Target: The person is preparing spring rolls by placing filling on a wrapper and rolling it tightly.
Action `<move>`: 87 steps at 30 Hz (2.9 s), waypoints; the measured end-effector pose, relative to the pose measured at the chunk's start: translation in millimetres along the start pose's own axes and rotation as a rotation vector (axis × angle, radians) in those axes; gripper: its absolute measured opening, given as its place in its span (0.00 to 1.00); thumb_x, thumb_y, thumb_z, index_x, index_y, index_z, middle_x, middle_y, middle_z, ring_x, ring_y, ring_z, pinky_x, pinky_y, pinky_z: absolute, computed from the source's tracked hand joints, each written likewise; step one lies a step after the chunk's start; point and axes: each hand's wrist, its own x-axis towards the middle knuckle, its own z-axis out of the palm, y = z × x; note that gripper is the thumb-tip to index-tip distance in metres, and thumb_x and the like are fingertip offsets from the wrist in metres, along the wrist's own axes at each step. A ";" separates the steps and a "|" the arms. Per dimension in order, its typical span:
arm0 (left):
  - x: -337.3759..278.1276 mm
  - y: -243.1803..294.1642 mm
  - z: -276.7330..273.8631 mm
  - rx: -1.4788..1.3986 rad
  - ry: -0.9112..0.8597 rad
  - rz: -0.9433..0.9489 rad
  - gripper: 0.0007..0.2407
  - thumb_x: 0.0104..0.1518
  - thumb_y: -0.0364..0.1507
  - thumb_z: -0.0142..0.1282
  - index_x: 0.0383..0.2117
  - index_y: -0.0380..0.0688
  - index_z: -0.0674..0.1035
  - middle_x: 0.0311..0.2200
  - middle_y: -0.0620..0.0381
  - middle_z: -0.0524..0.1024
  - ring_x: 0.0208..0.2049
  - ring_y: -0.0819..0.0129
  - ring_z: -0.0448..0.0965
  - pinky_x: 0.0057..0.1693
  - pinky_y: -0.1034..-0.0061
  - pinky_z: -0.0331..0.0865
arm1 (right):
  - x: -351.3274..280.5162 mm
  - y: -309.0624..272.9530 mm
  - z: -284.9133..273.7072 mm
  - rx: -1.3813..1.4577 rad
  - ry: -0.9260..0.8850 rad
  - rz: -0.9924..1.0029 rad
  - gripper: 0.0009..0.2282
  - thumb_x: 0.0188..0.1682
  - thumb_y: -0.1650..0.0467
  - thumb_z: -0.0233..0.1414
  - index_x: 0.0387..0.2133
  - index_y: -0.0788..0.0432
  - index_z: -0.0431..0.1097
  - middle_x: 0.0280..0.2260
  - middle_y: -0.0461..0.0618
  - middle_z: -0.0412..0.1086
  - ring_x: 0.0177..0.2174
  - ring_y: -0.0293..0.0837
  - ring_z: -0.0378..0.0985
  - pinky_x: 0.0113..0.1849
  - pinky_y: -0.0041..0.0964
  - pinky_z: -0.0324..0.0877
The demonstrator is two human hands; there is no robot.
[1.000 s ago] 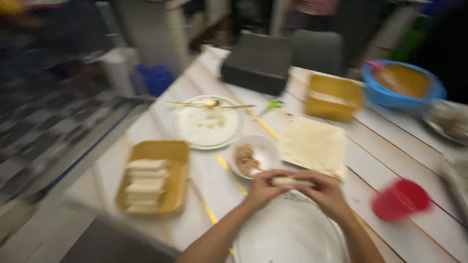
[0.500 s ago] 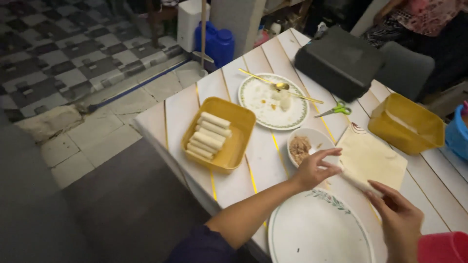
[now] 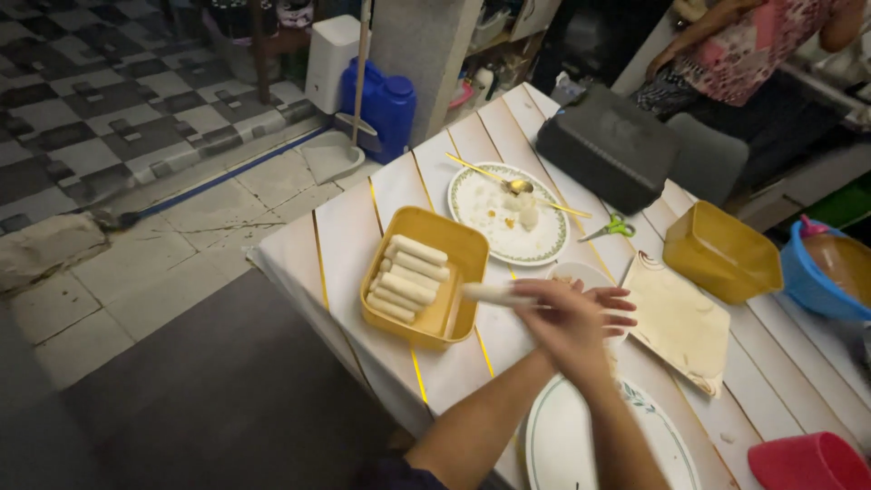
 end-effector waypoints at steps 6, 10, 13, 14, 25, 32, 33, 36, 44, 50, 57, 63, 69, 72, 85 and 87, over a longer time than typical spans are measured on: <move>-23.0 17.4 54.1 0.238 0.247 0.045 0.25 0.55 0.51 0.28 0.43 0.47 0.72 0.37 0.53 0.71 0.37 0.64 0.73 0.40 0.78 0.69 | 30.5 17.3 100.2 0.569 -0.102 0.125 0.09 0.30 0.79 0.56 0.26 0.62 0.71 0.31 0.55 0.70 0.34 0.43 0.72 0.34 0.33 0.68; -21.9 14.9 50.4 0.240 0.222 0.036 0.25 0.56 0.51 0.28 0.43 0.46 0.71 0.37 0.53 0.71 0.37 0.63 0.73 0.40 0.78 0.69 | 30.9 42.9 128.7 0.377 -0.089 0.057 0.09 0.30 0.79 0.55 0.27 0.61 0.71 0.29 0.54 0.70 0.35 0.46 0.72 0.36 0.33 0.67; -18.4 10.6 47.3 0.250 0.212 0.043 0.25 0.56 0.52 0.29 0.44 0.46 0.71 0.37 0.53 0.71 0.37 0.63 0.73 0.40 0.77 0.69 | 29.3 41.3 128.2 0.047 -0.034 -0.079 0.10 0.28 0.76 0.56 0.24 0.53 0.71 0.26 0.45 0.71 0.31 0.43 0.73 0.34 0.34 0.67; -18.4 11.9 49.8 0.245 0.209 0.043 0.25 0.56 0.51 0.29 0.44 0.46 0.71 0.37 0.52 0.71 0.37 0.63 0.73 0.40 0.77 0.69 | 30.2 40.7 127.6 -0.060 -0.023 -0.174 0.09 0.27 0.76 0.56 0.23 0.52 0.71 0.26 0.43 0.71 0.30 0.43 0.72 0.34 0.33 0.67; -16.7 17.9 33.4 0.493 0.360 0.166 0.20 0.51 0.44 0.35 0.43 0.46 0.69 0.38 0.52 0.70 0.38 0.62 0.71 0.40 0.74 0.66 | 18.3 32.3 57.6 -0.076 0.238 -0.281 0.12 0.30 0.79 0.52 0.28 0.56 0.68 0.36 0.54 0.65 0.35 0.53 0.69 0.35 0.41 0.65; -23.0 57.9 34.2 0.870 1.041 0.703 0.16 0.49 0.24 0.41 0.46 0.43 0.63 0.45 0.51 0.60 0.48 0.60 0.61 0.50 0.73 0.57 | 10.2 153.1 -72.0 -0.296 0.549 -0.094 0.11 0.31 0.81 0.50 0.25 0.55 0.69 0.28 0.47 0.67 0.35 0.46 0.68 0.32 0.30 0.65; -18.6 57.4 23.6 0.817 1.100 0.666 0.16 0.49 0.25 0.41 0.47 0.42 0.62 0.46 0.47 0.58 0.47 0.56 0.60 0.51 0.70 0.57 | 9.2 176.5 -91.2 -0.393 0.568 0.014 0.13 0.30 0.83 0.48 0.24 0.53 0.69 0.25 0.44 0.67 0.30 0.42 0.70 0.29 0.27 0.66; -18.0 65.0 34.4 0.840 1.106 0.572 0.17 0.50 0.27 0.41 0.48 0.50 0.61 0.48 0.55 0.54 0.50 0.59 0.57 0.54 0.70 0.54 | -22.7 272.3 -134.2 -0.655 0.118 0.550 0.19 0.33 0.72 0.53 0.42 0.53 0.63 0.43 0.51 0.64 0.46 0.48 0.63 0.46 0.42 0.58; -17.3 71.4 48.5 0.827 1.112 0.505 0.15 0.51 0.29 0.41 0.46 0.49 0.64 0.46 0.52 0.56 0.46 0.61 0.62 0.51 0.71 0.56 | -38.1 234.1 -133.7 -0.658 -0.043 0.732 0.14 0.39 0.61 0.48 0.37 0.50 0.68 0.39 0.44 0.68 0.43 0.43 0.67 0.46 0.37 0.60; -17.4 69.7 52.0 0.824 1.113 0.471 0.14 0.50 0.31 0.42 0.44 0.49 0.66 0.45 0.52 0.58 0.45 0.62 0.63 0.47 0.76 0.60 | -41.8 250.0 -131.9 -0.813 -0.038 0.576 0.06 0.40 0.70 0.47 0.29 0.54 0.68 0.28 0.45 0.71 0.32 0.41 0.73 0.38 0.34 0.67; -18.4 70.4 53.7 0.843 1.108 0.440 0.14 0.49 0.32 0.42 0.44 0.49 0.66 0.45 0.52 0.60 0.44 0.63 0.64 0.46 0.76 0.61 | -39.1 240.2 -132.5 -0.768 0.093 0.631 0.07 0.42 0.69 0.46 0.31 0.53 0.68 0.28 0.47 0.71 0.32 0.44 0.73 0.37 0.36 0.68; -17.2 68.6 49.5 0.854 1.097 0.426 0.14 0.49 0.33 0.42 0.43 0.48 0.67 0.44 0.53 0.61 0.42 0.67 0.67 0.44 0.77 0.62 | -41.5 245.3 -148.0 -0.542 0.236 0.672 0.09 0.44 0.65 0.43 0.34 0.51 0.68 0.32 0.52 0.70 0.36 0.54 0.70 0.40 0.44 0.65; -16.6 67.7 49.6 0.870 1.078 0.435 0.14 0.50 0.32 0.40 0.43 0.48 0.66 0.44 0.53 0.61 0.41 0.67 0.68 0.43 0.77 0.62 | -33.8 262.2 -154.3 -0.510 0.273 0.629 0.13 0.42 0.65 0.47 0.39 0.55 0.65 0.39 0.53 0.67 0.40 0.49 0.69 0.42 0.43 0.63; -16.9 67.9 51.7 0.867 1.073 0.441 0.14 0.50 0.31 0.40 0.43 0.47 0.66 0.43 0.52 0.61 0.41 0.66 0.69 0.43 0.76 0.62 | -31.1 209.8 -144.5 -0.562 0.107 0.552 0.17 0.37 0.66 0.50 0.41 0.58 0.63 0.41 0.55 0.65 0.42 0.51 0.67 0.44 0.45 0.62; -19.1 69.3 61.0 0.917 1.044 0.452 0.14 0.50 0.31 0.38 0.43 0.46 0.66 0.43 0.52 0.61 0.41 0.64 0.69 0.45 0.74 0.62 | -28.2 241.3 -127.9 -0.743 0.046 0.633 0.09 0.39 0.69 0.47 0.33 0.54 0.69 0.32 0.46 0.70 0.36 0.44 0.72 0.40 0.36 0.66; -20.1 68.7 62.8 1.085 1.016 0.518 0.13 0.51 0.31 0.39 0.43 0.46 0.66 0.43 0.52 0.61 0.41 0.61 0.68 0.46 0.72 0.62 | -28.7 251.6 -126.7 -0.842 0.075 0.622 0.06 0.41 0.68 0.46 0.29 0.51 0.69 0.27 0.43 0.70 0.32 0.41 0.73 0.36 0.34 0.68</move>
